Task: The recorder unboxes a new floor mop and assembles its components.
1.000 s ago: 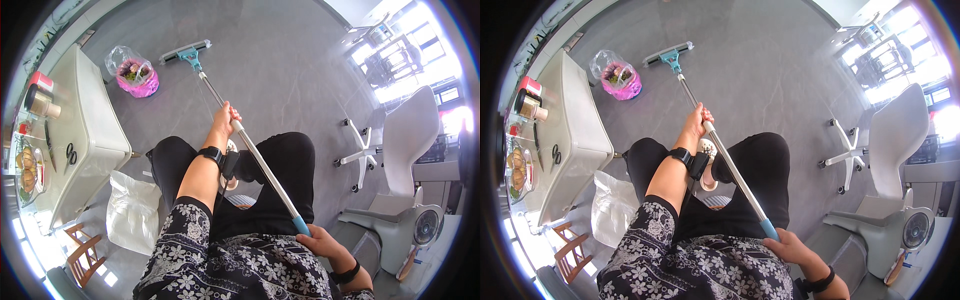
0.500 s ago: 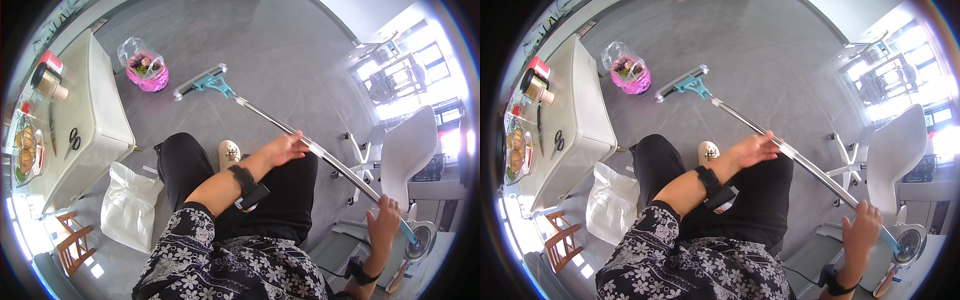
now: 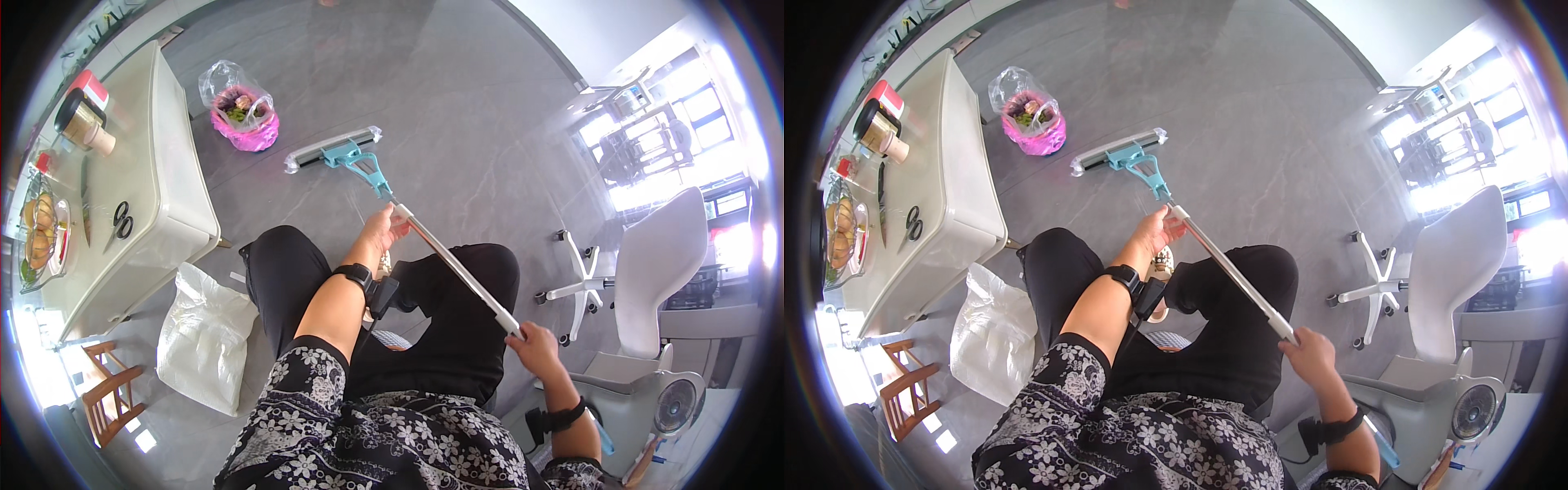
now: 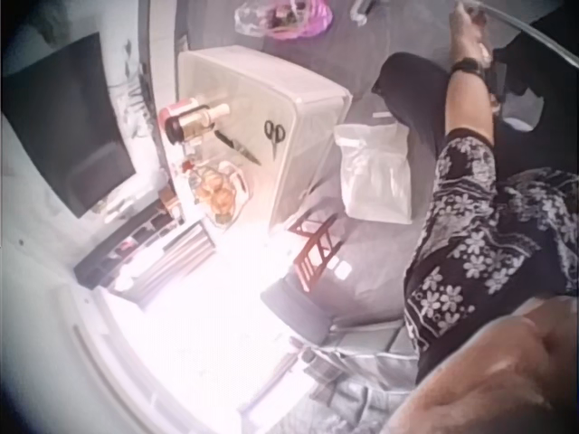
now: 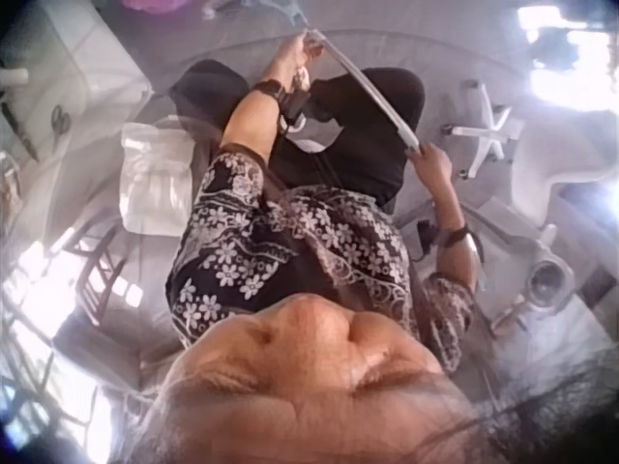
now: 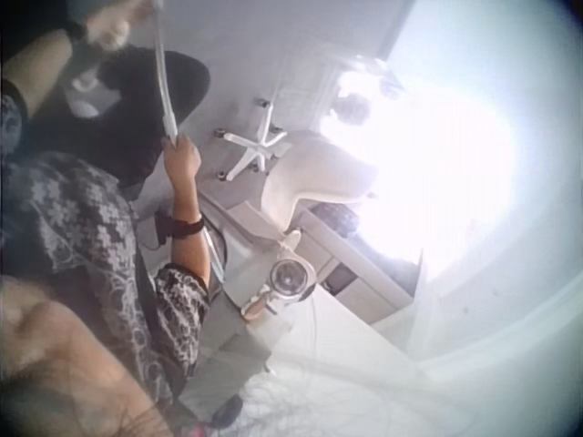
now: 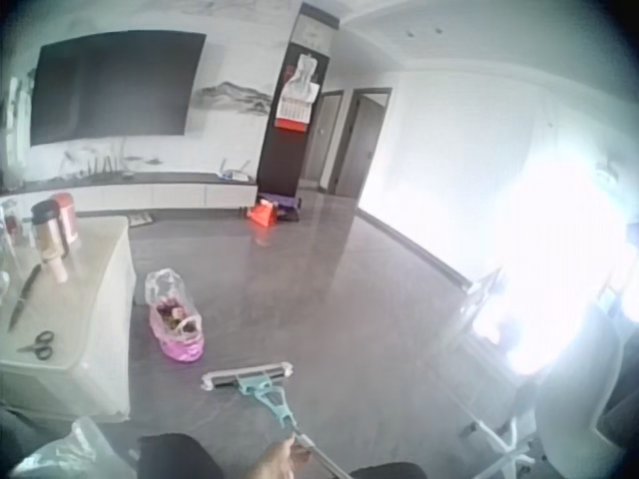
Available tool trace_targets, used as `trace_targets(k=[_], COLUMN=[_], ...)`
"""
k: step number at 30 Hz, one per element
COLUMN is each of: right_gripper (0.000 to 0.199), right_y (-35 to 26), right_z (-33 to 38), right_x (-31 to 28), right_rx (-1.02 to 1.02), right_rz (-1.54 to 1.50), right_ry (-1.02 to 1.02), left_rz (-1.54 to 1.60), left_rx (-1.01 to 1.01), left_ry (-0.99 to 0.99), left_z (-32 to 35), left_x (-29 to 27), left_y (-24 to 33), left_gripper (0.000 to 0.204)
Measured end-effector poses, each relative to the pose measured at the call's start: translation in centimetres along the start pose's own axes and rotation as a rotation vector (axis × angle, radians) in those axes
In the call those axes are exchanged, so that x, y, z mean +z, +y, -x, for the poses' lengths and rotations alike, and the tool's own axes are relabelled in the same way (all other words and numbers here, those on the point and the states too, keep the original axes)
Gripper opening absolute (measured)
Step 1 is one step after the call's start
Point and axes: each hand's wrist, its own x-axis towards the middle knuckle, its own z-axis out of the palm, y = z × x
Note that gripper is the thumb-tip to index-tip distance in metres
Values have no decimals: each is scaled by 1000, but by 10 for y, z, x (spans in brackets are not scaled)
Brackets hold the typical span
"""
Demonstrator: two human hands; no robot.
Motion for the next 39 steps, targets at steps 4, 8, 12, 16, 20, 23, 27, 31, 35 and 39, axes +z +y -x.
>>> trace_targets(k=[4,8,12,16,20,23,27,31,35,39], right_gripper=[33,32,31,30,27,26,24,26,26,24], right_y=[25,52,87,108,101,102,83,82,78,77], right_z=[23,41,46,47,43,39,34,26,15,-5], right_x=[23,40,70,99,95,97,85,92,98,106], right_rx=[44,98,152,126,126,98,69,61,18,-88], right_rz=[-84,-131,-124,-135,-146,-132,-175,-297,-361,-460], right_ry=[26,119,244,315,312,309,214,134,118,187], left_rz=[11,22,-111,-451,-454,-479,-532,-573,-561,-564], left_rx=[30,-1,-14,60,188,260,378,438,488,507], left_ry=[-19,-138,-359,-452,-460,-463,-527,-592,-627,-626], left_z=[7,34,67,98,124,139,162,185,197,204], left_x=[21,46,76,102,114,124,135,147,149,148], left_y=[-4,14,31,41,52,57,70,81,83,81], left_gripper=[39,47,43,25,19,19,21,22,21,24])
